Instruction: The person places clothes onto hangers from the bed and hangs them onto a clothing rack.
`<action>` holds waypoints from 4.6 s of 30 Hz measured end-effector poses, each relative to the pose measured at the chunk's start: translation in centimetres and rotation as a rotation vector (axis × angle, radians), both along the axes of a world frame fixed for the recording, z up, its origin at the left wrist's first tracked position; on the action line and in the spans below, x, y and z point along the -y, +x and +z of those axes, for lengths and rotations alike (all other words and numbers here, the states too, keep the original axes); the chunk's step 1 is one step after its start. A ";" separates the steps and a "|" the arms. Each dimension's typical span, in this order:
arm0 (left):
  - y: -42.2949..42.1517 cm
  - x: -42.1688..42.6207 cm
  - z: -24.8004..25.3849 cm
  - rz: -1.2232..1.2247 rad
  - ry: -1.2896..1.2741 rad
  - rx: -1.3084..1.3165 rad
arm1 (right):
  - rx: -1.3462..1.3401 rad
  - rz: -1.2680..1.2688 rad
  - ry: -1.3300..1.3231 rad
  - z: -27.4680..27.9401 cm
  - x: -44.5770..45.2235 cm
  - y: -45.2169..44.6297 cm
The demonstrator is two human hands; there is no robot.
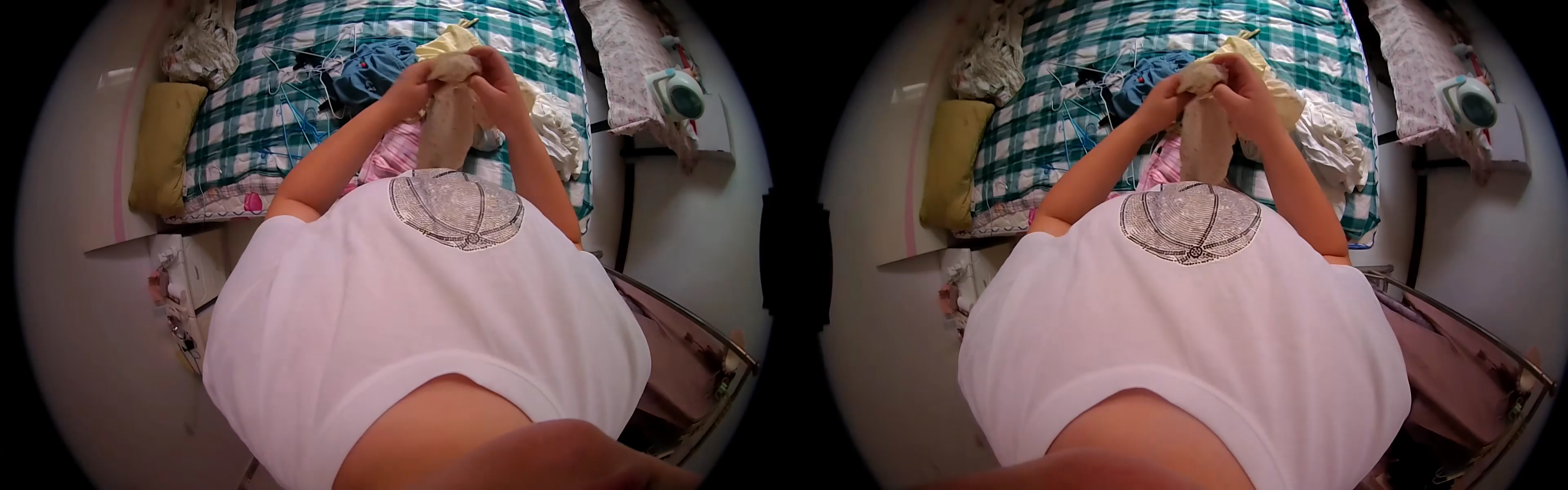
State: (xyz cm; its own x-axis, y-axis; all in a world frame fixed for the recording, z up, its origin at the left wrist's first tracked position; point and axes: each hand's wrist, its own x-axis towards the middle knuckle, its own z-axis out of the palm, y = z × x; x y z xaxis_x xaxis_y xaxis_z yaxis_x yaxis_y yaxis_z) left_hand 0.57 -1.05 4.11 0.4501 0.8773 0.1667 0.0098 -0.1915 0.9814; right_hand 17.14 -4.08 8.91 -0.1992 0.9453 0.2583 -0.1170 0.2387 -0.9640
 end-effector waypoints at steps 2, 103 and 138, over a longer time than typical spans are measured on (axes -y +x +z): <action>-2.0 -0.2 0.9 -0.009 -0.022 0.178 | 0.290 -0.118 0.200 -1.0 -0.8 0.1; -15.7 3.1 -13.1 -0.035 0.076 -0.566 | 0.694 0.029 -0.291 -13.3 1.1 2.9; -16.8 2.2 -44.7 0.649 -1.261 -0.329 | 0.432 -0.186 -0.872 -24.6 4.8 -1.7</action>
State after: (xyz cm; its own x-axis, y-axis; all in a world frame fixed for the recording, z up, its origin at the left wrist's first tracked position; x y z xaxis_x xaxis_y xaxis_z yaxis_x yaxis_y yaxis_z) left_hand -16.21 -3.20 -40.57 -0.2091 0.4199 -0.8831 0.0107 0.9041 0.4273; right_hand 15.45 -8.87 -15.73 0.0587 0.7954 -0.6032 0.2538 -0.5963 -0.7616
